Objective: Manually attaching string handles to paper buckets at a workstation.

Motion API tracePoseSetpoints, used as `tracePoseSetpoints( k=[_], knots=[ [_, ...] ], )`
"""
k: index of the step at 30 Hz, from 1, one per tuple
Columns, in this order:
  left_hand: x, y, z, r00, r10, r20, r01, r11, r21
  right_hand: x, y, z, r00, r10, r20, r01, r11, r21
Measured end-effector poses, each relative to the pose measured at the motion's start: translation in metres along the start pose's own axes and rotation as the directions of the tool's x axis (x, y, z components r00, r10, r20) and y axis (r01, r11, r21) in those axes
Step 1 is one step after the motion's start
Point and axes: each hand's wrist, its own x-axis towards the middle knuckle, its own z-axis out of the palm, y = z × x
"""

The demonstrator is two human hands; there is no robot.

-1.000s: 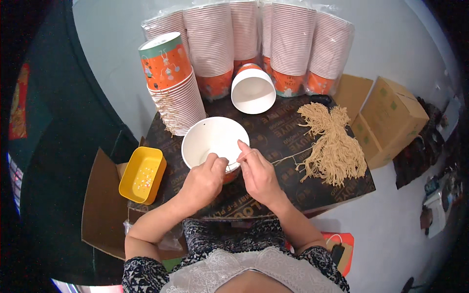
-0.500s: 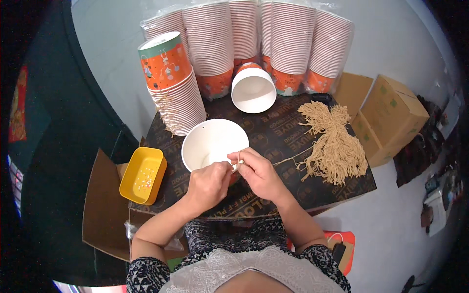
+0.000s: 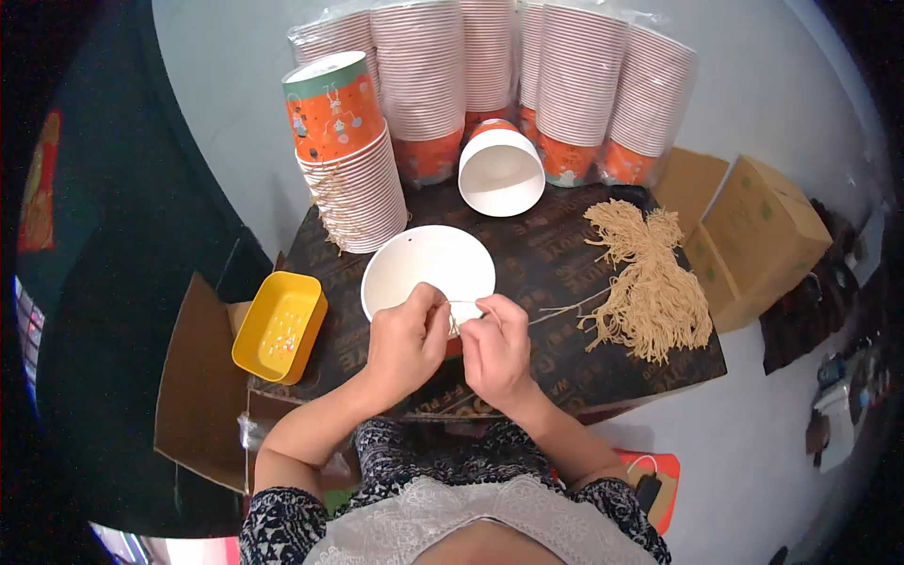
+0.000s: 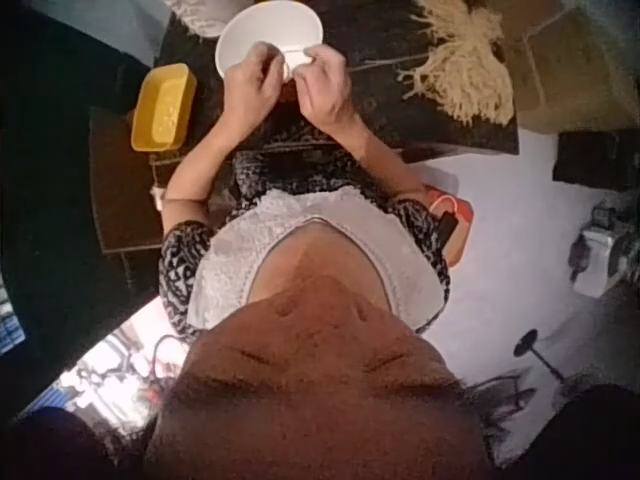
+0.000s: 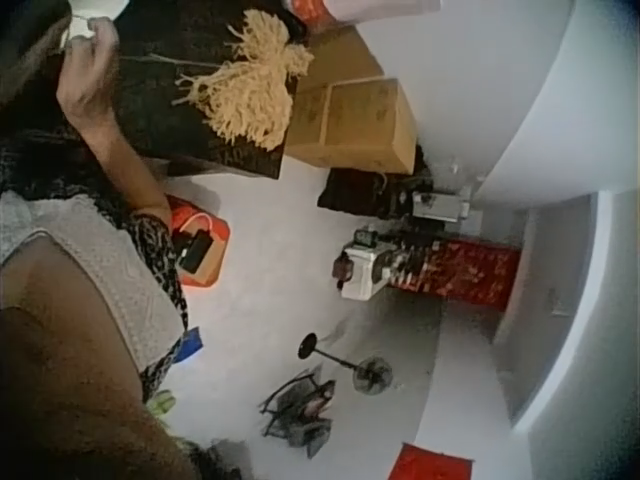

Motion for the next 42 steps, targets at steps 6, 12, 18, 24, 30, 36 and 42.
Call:
tracePoseSetpoints(
  k=[6,12,18,24,30,36,42],
  knots=[
    [0.007,0.003,0.003,0.998,-0.067,-0.008,0.067,0.992,0.109,-0.013,0.0,-0.002,0.993,-0.111,-0.043,0.109,0.993,-0.032],
    [0.015,0.0,0.01,1.0,-0.008,-0.023,0.013,0.981,0.193,-0.022,0.008,-0.006,0.99,-0.139,-0.016,0.14,0.99,0.034],
    [0.013,0.0,0.008,0.999,0.01,0.038,-0.017,0.978,0.208,-0.016,0.012,-0.012,0.99,-0.133,-0.044,0.131,0.99,-0.048],
    [0.0,-0.009,0.005,0.984,0.172,0.034,-0.175,0.978,0.11,-0.024,0.003,-0.011,0.987,0.158,-0.037,-0.153,0.981,0.12],
    [-0.003,-0.005,0.003,0.927,0.373,0.022,-0.374,0.925,0.066,-0.017,-0.005,-0.009,0.983,0.153,-0.101,-0.129,0.969,0.211],
    [-0.011,-0.009,0.008,0.94,0.341,-0.025,-0.339,0.939,0.051,-0.019,-0.017,-0.015,0.966,0.247,-0.071,-0.23,0.954,0.195],
    [-0.012,0.0,0.014,0.917,0.394,-0.058,-0.386,0.915,0.122,-0.021,-0.012,-0.013,0.922,0.382,-0.062,-0.356,0.9,0.251]
  ],
)
